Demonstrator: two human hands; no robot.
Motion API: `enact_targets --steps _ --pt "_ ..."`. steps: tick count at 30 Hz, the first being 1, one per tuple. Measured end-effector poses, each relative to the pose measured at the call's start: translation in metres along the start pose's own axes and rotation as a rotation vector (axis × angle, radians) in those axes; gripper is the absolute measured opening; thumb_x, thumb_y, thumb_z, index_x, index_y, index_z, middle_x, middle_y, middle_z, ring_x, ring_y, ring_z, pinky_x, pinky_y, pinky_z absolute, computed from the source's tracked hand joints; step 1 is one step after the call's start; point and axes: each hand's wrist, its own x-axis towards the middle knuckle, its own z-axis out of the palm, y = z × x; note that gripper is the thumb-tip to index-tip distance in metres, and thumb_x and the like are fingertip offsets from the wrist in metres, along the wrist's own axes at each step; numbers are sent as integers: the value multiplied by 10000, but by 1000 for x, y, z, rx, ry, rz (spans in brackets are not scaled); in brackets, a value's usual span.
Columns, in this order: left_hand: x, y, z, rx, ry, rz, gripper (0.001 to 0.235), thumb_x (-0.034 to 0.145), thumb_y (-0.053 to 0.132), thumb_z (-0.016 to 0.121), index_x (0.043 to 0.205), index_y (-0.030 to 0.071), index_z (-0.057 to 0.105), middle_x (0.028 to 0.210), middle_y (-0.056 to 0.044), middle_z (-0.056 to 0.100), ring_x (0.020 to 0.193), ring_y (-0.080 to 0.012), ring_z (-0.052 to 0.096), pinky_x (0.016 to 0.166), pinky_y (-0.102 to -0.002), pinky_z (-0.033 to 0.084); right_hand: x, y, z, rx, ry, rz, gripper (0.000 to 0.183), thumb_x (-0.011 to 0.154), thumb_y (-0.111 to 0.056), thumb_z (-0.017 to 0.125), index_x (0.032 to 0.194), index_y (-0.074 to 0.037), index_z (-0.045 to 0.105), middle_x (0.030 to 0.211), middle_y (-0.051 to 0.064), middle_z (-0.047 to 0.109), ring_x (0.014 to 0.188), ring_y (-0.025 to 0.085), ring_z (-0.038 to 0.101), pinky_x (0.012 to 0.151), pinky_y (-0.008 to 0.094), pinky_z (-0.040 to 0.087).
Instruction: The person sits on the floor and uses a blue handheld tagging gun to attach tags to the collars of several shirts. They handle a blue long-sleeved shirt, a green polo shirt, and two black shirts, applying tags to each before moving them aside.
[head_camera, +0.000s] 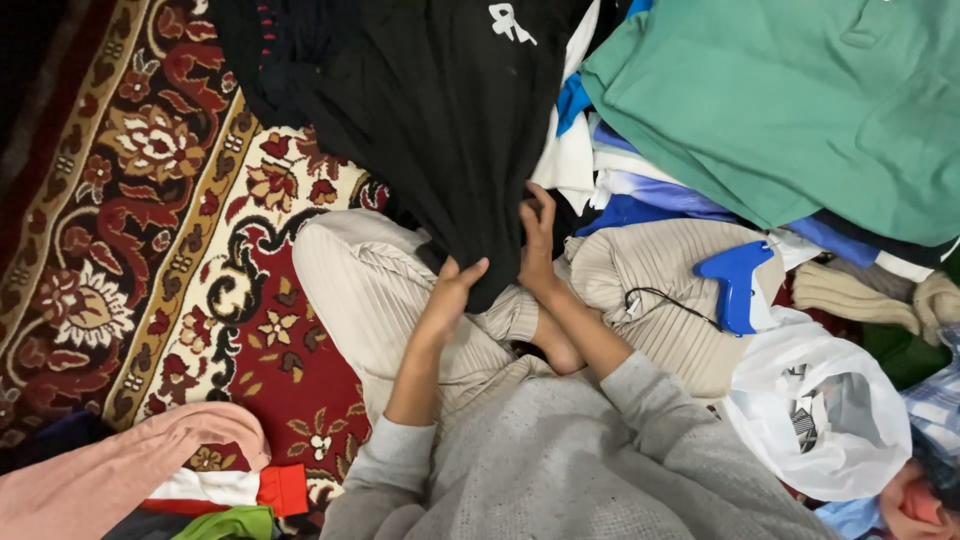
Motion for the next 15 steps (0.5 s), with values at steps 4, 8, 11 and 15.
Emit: enact_targets --steps 4,8,11,15 --pt "3 4 0 510 70 122 672 970 541 647 1501 143 539 1432 -170 607 1359 -301 544 1140 -480 404 4 -31 -13 76 61 202 205 1025 -183 657 1146 -19 680 1459 207 470 1356 388 460 1162 517 337" --pt "25 19 9 230 80 219 844 911 597 711 1488 15 511 1450 -285 550 1415 -403 463 1179 -517 355 -3 -64 -26 359 25 343 298 1065 -132 510 1250 30 680 1409 244 587 1351 368 528 1154 532 351" --pt "40 42 13 -410 86 -68 885 797 467 881 1458 0 522 1369 -247 582 1222 -383 605 1034 -503 492 -46 -67 -21 348 -125 217 242 970 -119 650 1169 -8 731 1351 237 635 1253 433 565 1099 578 377" --pt "103 -2 -22 -348 125 -140 748 708 355 947 1290 -12 653 1130 -230 682 982 -353 695 838 -482 579 -34 -111 -39 321 -351 152 325 886 -352 764 1074 -87 776 1316 149 672 1175 337 619 1060 469 432"
